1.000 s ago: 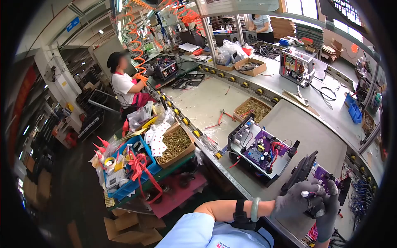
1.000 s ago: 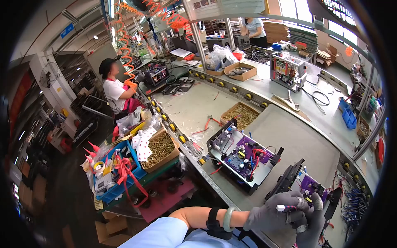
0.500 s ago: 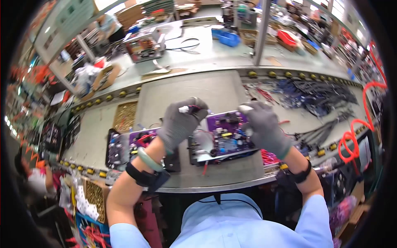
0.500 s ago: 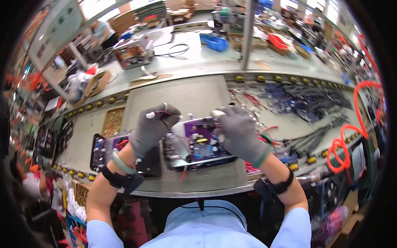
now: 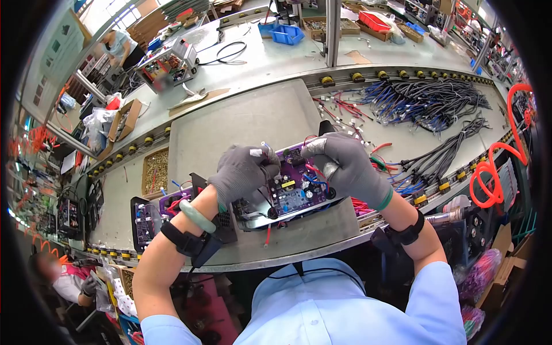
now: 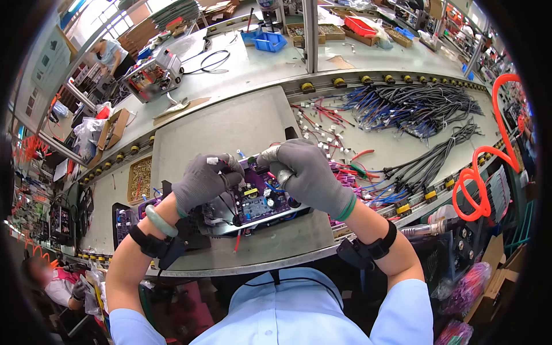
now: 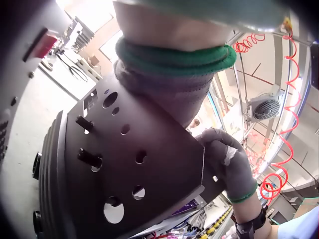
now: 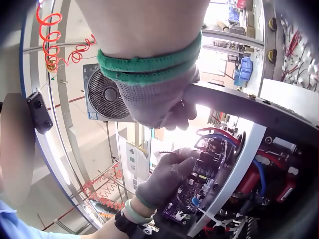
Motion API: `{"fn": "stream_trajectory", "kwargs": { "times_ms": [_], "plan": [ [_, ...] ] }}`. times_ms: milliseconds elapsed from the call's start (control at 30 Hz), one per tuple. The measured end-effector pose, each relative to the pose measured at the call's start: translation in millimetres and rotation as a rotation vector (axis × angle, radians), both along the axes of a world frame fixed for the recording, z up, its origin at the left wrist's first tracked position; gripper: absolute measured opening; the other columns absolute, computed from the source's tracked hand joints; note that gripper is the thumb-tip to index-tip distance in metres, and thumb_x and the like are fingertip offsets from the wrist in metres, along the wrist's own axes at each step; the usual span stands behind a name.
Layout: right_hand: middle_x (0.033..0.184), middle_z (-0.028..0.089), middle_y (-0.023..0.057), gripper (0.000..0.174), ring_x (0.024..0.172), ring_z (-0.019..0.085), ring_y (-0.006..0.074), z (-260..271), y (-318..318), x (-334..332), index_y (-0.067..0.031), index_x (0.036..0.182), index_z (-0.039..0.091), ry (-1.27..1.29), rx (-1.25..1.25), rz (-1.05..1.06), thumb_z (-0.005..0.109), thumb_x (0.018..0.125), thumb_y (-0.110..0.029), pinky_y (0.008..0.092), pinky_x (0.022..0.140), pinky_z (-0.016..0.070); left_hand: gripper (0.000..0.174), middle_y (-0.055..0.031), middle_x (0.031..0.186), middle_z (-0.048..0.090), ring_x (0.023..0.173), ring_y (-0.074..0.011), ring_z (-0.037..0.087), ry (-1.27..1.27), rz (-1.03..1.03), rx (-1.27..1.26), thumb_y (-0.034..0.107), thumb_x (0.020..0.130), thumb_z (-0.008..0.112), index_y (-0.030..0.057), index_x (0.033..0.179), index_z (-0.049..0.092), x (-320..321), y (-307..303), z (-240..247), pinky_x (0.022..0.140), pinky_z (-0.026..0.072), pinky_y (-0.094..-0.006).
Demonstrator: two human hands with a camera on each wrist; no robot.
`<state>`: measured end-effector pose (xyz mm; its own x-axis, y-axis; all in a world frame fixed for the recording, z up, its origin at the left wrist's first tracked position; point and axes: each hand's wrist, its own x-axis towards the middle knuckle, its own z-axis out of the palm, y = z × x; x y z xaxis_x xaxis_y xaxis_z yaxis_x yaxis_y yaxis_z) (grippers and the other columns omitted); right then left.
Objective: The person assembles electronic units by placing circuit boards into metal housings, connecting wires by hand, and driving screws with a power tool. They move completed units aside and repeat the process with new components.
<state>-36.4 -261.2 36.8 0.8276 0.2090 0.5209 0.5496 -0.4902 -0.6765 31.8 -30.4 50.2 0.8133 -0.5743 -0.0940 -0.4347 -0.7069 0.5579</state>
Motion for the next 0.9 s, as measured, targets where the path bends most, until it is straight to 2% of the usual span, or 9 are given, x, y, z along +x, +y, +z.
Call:
{"fn": "stream_trajectory", "kwargs": {
  "times_ms": [233, 367, 467, 600, 700, 767, 800, 867, 900],
  "plan": [
    [0.085, 0.07, 0.011, 0.019, 0.084, 0.067, 0.0268, 1, -2, 0, -0.0048, 0.093, 0.07, 0.008, 0.007, 0.006, 0.061, 0.079, 0.005, 0.0368, 0.077, 0.0526, 0.005, -0.006, 0.08, 0.072, 0.079, -0.0111, 0.068, 0.128, 0.021, -0.121, 0.005, 0.083, 0.071, 0.0047, 0.088, 0.071, 0, 2, -11, 0.075, 0.0552, -0.0262],
    [0.085, 0.07, 0.0108, 0.02, 0.083, 0.067, 0.0265, 2, -1, -2, -0.0047, 0.093, 0.07, 0.013, 0.036, 0.002, 0.061, 0.079, 0.005, 0.0368, 0.077, 0.0528, 0.006, -0.0068, 0.08, 0.072, 0.078, -0.0125, 0.068, 0.043, 0.0, -0.194, 0.003, 0.083, 0.071, 0.004, 0.088, 0.071, 9, 5, -21, 0.076, 0.0553, -0.0256],
    [0.085, 0.07, 0.0108, 0.02, 0.084, 0.067, 0.0265, 3, -2, -2, -0.0049, 0.094, 0.07, 0.009, -0.005, 0.008, 0.061, 0.079, 0.005, 0.0369, 0.077, 0.0528, 0.008, -0.0038, 0.081, 0.073, 0.076, -0.012, 0.069, 0.079, 0.013, 0.063, 0.009, 0.081, 0.073, 0.0085, 0.089, 0.074, -4, -4, 5, 0.073, 0.0548, -0.0274],
    [0.085, 0.069, 0.0112, 0.02, 0.085, 0.067, 0.0274, 2, -2, -3, -0.0053, 0.094, 0.07, 0.014, -0.001, 0.005, 0.061, 0.079, 0.004, 0.0375, 0.077, 0.0521, 0.009, -0.0026, 0.08, 0.073, 0.075, -0.0119, 0.069, 0.024, -0.014, 0.02, 0.012, 0.079, 0.075, 0.0108, 0.088, 0.075, -3, -1, -1, 0.072, 0.0542, -0.0279],
    [0.084, 0.069, 0.0112, 0.02, 0.084, 0.066, 0.0278, 2, -2, -3, -0.0062, 0.094, 0.07, 0.013, -0.012, 0.005, 0.062, 0.078, 0.004, 0.0381, 0.078, 0.0515, 0.01, -0.0046, 0.081, 0.072, 0.076, -0.0127, 0.068, 0.048, -0.027, 0.11, 0.013, 0.08, 0.075, 0.0096, 0.089, 0.074, 2, -3, 2, 0.073, 0.0536, -0.0268],
    [0.084, 0.068, 0.0111, 0.021, 0.084, 0.066, 0.0279, 1, -2, -2, -0.0067, 0.094, 0.07, 0.007, -0.02, 0.011, 0.062, 0.078, 0.003, 0.0385, 0.078, 0.0512, 0.018, -0.0076, 0.083, 0.072, 0.078, -0.0158, 0.068, 0.281, -0.045, 0.098, 0.023, 0.08, 0.076, 0.0086, 0.09, 0.072, 21, -2, -6, 0.074, 0.0529, -0.0298],
    [0.082, 0.068, 0.0113, 0.022, 0.082, 0.066, 0.0285, 2, -2, -1, -0.0075, 0.094, 0.07, -0.014, -0.017, 0.012, 0.063, 0.077, 0.003, 0.0388, 0.077, 0.0508, 0.018, -0.0076, 0.083, 0.072, 0.078, -0.0158, 0.068, 0.286, -0.038, 0.092, 0.023, 0.08, 0.076, 0.0086, 0.09, 0.072, 24, -6, 3, 0.074, 0.0529, -0.0298],
    [0.081, 0.067, 0.0114, 0.022, 0.08, 0.065, 0.0291, 1, -3, 1, -0.0083, 0.094, 0.071, -0.018, -0.015, 0.024, 0.063, 0.076, 0.003, 0.0392, 0.076, 0.0503, 0.033, -0.0103, 0.086, 0.071, 0.085, -0.0215, 0.068, 0.214, -0.039, 0.509, 0.037, 0.08, 0.076, 0.0072, 0.093, 0.071, 25, -17, 31, 0.078, 0.0514, -0.0349],
    [0.079, 0.066, 0.0116, 0.022, 0.079, 0.064, 0.0297, 0, -4, 3, -0.0087, 0.093, 0.071, -0.01, -0.012, 0.019, 0.063, 0.076, 0.003, 0.0395, 0.075, 0.0498, 0.033, -0.0103, 0.086, 0.071, 0.085, -0.0215, 0.068, 0.229, -0.034, 0.509, 0.037, 0.08, 0.076, 0.0072, 0.093, 0.071, 27, -20, 31, 0.078, 0.0514, -0.0349]
  ]
}}
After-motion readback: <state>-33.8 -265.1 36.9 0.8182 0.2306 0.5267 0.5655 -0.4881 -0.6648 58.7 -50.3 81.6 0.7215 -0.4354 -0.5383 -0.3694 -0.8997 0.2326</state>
